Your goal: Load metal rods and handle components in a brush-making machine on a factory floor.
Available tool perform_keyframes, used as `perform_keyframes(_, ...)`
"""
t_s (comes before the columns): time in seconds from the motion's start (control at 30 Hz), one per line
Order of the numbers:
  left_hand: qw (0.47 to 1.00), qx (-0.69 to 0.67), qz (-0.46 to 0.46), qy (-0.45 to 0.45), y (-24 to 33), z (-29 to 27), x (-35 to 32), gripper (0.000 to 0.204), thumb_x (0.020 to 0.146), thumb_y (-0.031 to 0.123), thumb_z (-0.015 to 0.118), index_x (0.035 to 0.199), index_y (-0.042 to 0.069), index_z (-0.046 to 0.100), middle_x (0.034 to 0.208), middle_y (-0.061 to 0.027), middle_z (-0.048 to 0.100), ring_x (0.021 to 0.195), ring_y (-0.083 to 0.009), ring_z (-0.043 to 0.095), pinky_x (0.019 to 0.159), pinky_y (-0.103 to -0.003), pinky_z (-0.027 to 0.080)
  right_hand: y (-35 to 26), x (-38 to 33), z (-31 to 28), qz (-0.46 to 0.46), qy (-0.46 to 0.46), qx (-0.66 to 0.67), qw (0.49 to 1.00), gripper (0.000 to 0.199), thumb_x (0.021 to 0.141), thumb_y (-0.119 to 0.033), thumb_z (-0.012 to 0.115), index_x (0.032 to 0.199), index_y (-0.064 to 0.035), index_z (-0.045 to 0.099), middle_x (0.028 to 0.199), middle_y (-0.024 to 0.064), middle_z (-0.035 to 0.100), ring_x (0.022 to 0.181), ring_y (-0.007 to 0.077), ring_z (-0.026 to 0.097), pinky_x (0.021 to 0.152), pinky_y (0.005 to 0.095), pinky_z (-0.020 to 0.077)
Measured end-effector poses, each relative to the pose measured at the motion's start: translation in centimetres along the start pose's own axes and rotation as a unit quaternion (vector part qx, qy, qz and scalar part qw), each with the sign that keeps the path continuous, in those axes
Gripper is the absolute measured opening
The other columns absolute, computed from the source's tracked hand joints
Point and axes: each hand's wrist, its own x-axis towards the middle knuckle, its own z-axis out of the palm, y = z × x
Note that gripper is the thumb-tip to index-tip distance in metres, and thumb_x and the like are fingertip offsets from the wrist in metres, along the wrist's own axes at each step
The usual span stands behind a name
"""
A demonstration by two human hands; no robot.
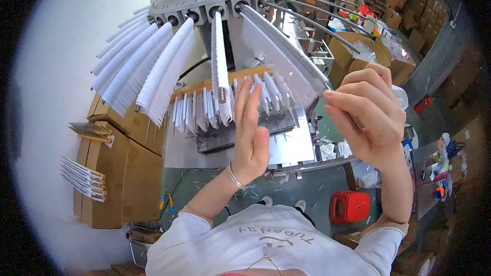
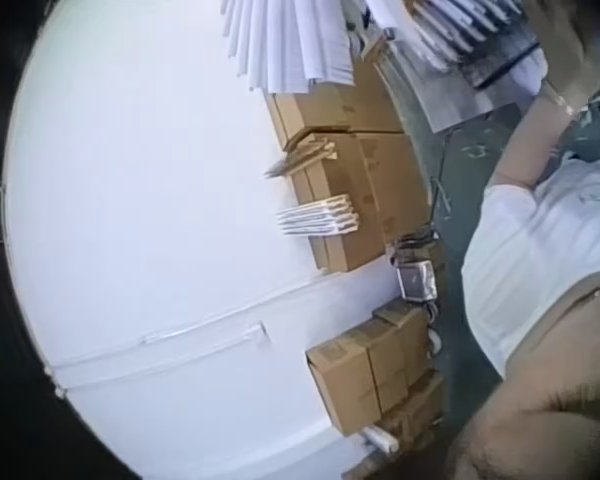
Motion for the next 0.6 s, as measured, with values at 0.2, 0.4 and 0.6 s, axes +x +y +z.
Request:
perform_keyframes(0.2,0.999,0.017,0.028,0.037,0.4,0.4,-0.5,0.037,0.09,0.019,0.053,0.122,0.001,0.052,0.123,-0.0185,0.044,0.114,-0.0334,0.044,0.095,-0.04,0.034,0.9,-1.3,1.1,0.056,0.022,0.159,0.986,0.022,0.072,-0.01,0.076,0.082,-0.003,0.058,0.07,0.0073,0.064,0.067,0.0219,0.056,0.07,0.0365,0.0396)
perform_keyframes(0.4,0.992,-0.008,0.085,0.095,1.7,2.3,1.6,0.019,0.078,0.006,0.066,0.096,0.001,0.06,0.091,-0.0108,0.055,0.079,-0.0251,0.052,0.067,-0.033,0.042,-2.7,-6.8,-2.5,0.111,0.082,0.219,0.966,0.029,0.081,-0.03,0.069,0.086,-0.0057,0.053,0.066,0.0068,0.062,0.061,0.02,0.051,0.068,0.0417,0.0338)
perform_keyframes(0.6,0.964,0.142,0.138,0.179,2.3,4.1,5.0,0.026,0.068,0.012,0.076,0.078,0.006,0.053,0.073,-0.0071,0.047,0.066,-0.025,0.05,0.058,-0.035,0.042,-7.7,-11.6,-7.5,0.144,0.105,0.179,0.968,0.039,0.083,-0.048,0.061,0.09,-0.0103,0.055,0.065,0.0024,0.061,0.057,0.0151,0.048,0.067,0.0394,0.028)
